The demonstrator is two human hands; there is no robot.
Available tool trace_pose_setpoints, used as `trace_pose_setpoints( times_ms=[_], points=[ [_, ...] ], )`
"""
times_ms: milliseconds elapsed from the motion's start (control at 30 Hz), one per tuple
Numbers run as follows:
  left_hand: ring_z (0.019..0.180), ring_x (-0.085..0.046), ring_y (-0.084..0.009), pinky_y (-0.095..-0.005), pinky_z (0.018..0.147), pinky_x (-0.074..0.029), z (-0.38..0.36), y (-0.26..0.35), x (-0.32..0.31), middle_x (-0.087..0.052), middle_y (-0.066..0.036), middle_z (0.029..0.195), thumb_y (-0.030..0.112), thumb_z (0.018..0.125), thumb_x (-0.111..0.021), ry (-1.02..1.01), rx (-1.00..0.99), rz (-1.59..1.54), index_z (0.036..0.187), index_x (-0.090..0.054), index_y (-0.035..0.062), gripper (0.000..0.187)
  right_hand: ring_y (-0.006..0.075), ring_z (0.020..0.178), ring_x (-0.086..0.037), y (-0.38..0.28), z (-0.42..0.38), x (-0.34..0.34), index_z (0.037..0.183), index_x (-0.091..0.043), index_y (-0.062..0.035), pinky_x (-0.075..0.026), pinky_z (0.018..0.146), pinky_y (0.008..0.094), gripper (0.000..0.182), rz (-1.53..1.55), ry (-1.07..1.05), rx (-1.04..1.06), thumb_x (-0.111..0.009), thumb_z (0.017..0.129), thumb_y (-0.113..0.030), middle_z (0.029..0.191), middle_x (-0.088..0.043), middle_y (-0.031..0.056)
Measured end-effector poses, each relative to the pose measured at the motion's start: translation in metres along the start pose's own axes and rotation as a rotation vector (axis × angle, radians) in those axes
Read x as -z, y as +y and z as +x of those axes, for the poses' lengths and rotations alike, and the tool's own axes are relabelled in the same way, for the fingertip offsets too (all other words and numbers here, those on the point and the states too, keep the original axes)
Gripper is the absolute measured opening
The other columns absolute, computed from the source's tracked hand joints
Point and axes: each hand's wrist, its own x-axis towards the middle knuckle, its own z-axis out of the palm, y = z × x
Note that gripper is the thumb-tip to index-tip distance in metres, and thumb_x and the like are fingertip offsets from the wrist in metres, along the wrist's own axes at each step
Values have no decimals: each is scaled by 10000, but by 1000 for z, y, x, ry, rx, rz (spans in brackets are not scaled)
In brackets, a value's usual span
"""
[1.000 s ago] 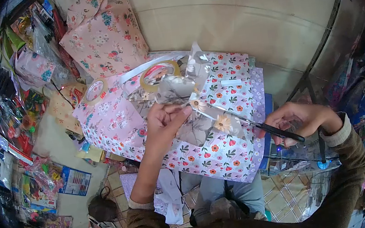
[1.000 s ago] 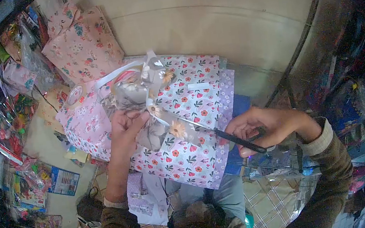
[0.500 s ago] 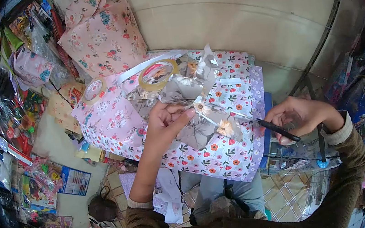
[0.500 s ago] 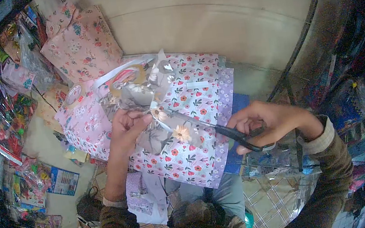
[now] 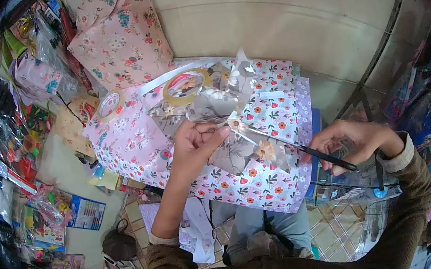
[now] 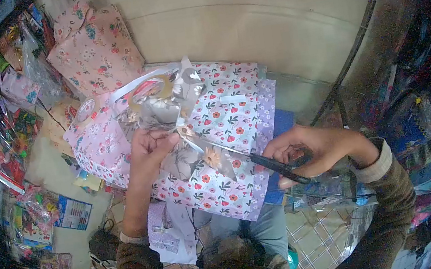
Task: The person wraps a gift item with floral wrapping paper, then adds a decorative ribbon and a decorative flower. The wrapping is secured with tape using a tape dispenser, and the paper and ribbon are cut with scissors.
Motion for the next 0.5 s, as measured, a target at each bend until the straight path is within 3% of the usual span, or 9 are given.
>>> trace_pose_setpoints(
  times_ms=[400,500],
  points=[
    [787,-658,-134,-178,545,-467,0,4,-5,-652,-164,921,17,810,-705,24,14,32,950,-467,-23,278,-5,628,-435,1,0,-4,1023,-643,-24,-333,558,178,272,73,85,-100,-742,810,-160,686,-522,-92],
    [781,-657,-129,-172,519,-451,1,2,-3,-651,-163,922,19,810,-706,13,16,25,947,-468,-20,278,41,746,-533,6,0,-1,1151,-595,44,-422,666,205,400,68,84,-115,-729,788,-55,827,-616,-4]
  ],
)
